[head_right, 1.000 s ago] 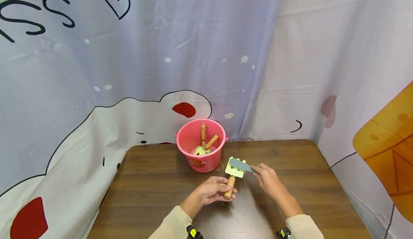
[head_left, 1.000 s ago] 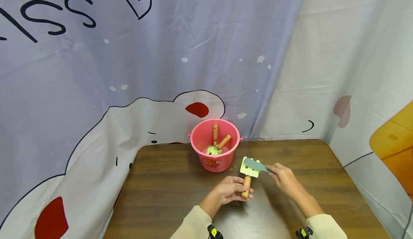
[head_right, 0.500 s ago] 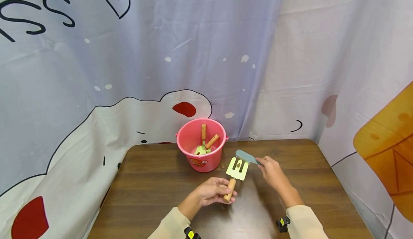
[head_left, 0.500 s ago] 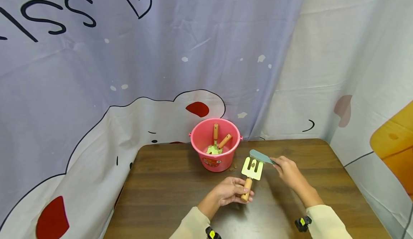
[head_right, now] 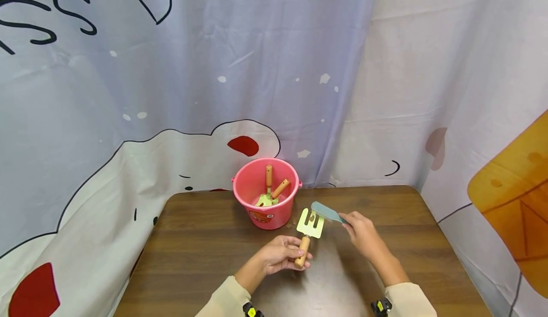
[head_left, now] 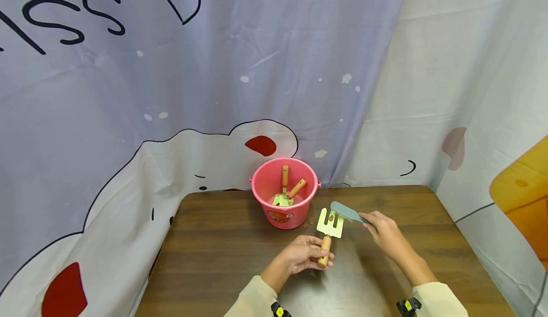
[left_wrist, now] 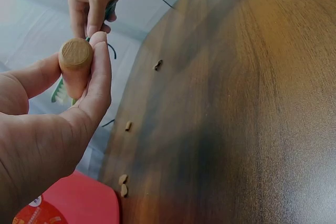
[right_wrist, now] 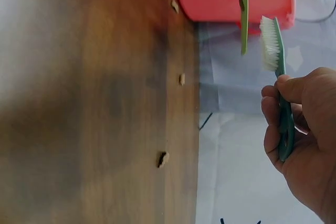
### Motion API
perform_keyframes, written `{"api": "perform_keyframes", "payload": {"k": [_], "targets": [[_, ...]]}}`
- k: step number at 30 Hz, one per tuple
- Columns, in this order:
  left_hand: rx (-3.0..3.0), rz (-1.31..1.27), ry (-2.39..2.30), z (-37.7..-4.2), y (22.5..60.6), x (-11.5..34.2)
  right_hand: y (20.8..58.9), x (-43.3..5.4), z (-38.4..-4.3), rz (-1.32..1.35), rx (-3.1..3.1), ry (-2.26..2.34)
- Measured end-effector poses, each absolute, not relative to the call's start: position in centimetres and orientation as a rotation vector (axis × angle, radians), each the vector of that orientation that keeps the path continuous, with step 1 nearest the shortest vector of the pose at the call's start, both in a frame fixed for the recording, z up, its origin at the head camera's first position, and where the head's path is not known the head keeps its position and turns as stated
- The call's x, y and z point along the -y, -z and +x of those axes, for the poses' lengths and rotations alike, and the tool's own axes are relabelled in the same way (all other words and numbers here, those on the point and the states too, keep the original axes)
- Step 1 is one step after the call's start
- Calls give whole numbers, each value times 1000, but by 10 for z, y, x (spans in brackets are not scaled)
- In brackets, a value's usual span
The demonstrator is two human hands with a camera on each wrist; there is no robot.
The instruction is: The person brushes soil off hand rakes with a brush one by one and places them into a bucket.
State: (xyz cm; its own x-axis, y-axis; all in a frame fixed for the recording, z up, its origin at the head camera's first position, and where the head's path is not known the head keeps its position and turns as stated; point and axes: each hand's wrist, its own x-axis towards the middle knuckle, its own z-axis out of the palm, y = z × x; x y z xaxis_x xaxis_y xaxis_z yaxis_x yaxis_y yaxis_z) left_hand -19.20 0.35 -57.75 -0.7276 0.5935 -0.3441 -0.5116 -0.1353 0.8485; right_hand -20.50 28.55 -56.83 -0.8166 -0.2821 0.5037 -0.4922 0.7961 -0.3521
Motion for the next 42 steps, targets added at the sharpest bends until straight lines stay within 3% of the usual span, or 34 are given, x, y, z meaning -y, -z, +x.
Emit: {"api": "perform_keyframes", "payload": {"k": [15, 42], "targets": [[-1422, 99, -1954, -195, 579, -6, 583, -268, -181, 824, 2368, -701], [-1401, 105, -1954, -187, 574, -5, 578, -271, -212, 667, 2416, -563]]}}
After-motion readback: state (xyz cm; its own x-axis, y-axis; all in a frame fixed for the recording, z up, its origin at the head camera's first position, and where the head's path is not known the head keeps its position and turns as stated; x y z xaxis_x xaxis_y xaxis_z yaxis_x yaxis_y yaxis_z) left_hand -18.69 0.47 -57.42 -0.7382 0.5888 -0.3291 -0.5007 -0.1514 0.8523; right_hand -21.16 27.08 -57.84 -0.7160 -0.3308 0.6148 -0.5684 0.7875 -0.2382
